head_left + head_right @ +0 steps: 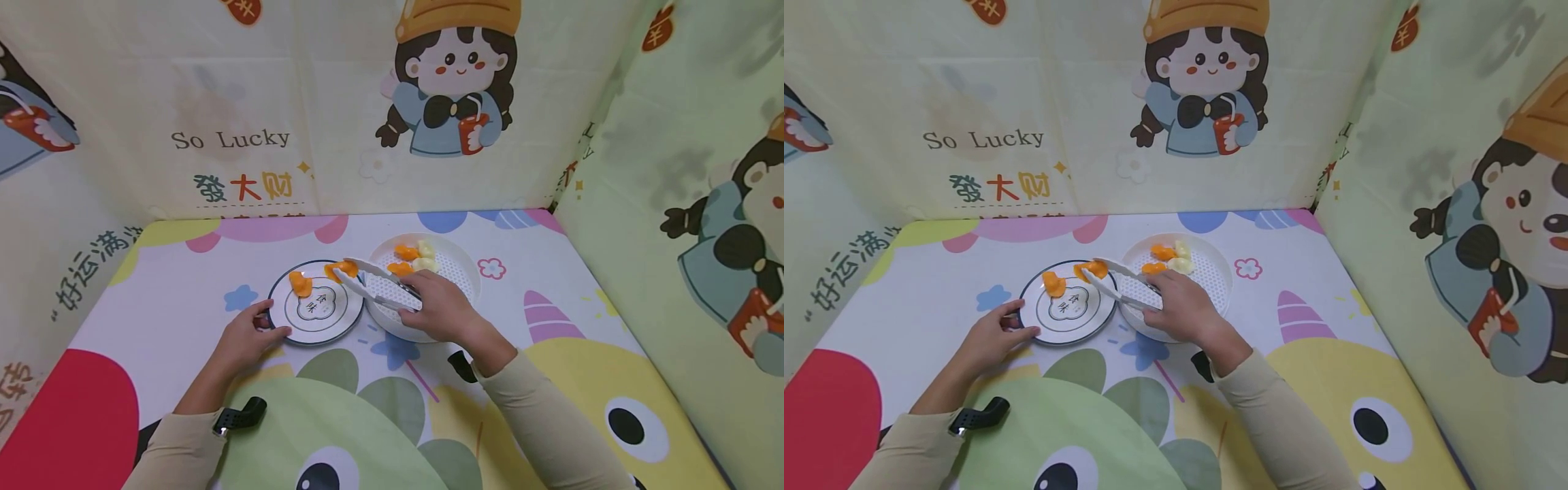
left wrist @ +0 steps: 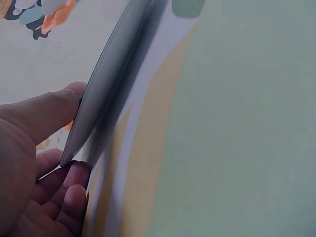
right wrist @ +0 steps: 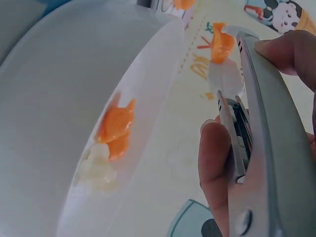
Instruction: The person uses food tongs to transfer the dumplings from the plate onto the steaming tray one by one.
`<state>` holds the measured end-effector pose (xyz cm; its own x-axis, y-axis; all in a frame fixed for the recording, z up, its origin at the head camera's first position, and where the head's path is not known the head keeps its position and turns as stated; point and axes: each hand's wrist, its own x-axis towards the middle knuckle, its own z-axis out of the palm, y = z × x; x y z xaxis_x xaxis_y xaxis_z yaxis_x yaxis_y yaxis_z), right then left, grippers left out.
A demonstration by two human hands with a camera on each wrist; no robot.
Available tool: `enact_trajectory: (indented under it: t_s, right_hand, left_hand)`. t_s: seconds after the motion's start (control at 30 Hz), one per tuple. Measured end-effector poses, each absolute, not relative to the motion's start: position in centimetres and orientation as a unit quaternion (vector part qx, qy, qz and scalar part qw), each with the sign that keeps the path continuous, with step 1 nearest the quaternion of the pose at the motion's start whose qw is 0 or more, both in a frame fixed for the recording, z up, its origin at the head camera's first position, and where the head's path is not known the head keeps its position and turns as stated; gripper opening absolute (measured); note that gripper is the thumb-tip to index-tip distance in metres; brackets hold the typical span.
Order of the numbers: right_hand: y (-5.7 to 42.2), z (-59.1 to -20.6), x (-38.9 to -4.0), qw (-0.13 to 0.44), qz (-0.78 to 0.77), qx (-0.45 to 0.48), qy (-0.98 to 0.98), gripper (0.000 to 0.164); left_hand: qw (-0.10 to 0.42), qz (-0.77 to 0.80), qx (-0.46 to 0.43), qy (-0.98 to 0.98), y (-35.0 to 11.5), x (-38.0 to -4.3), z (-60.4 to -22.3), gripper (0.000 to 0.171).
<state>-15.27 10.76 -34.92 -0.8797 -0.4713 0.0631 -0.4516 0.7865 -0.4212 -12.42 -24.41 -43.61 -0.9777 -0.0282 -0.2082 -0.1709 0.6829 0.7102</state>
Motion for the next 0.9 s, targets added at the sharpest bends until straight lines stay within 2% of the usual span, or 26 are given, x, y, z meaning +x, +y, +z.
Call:
enact_trajectory:
  t_s: [0.5, 0.9]
  right_hand:
    - [13.5, -35.5, -15.1, 0.01, -0.237, -0.201, 0.95, 0.055]
    - [15.1, -36.3, -15.3, 0.032, -0.238, -0.168, 0.956, 0.057]
  left_hand:
    - [0.09, 0.399, -0.056, 0.911, -24.4, -12.5, -43.6, 0.083]
    - [0.092, 0.402, -0.056, 0.91, -24.5, -12.5, -43.6, 0.085]
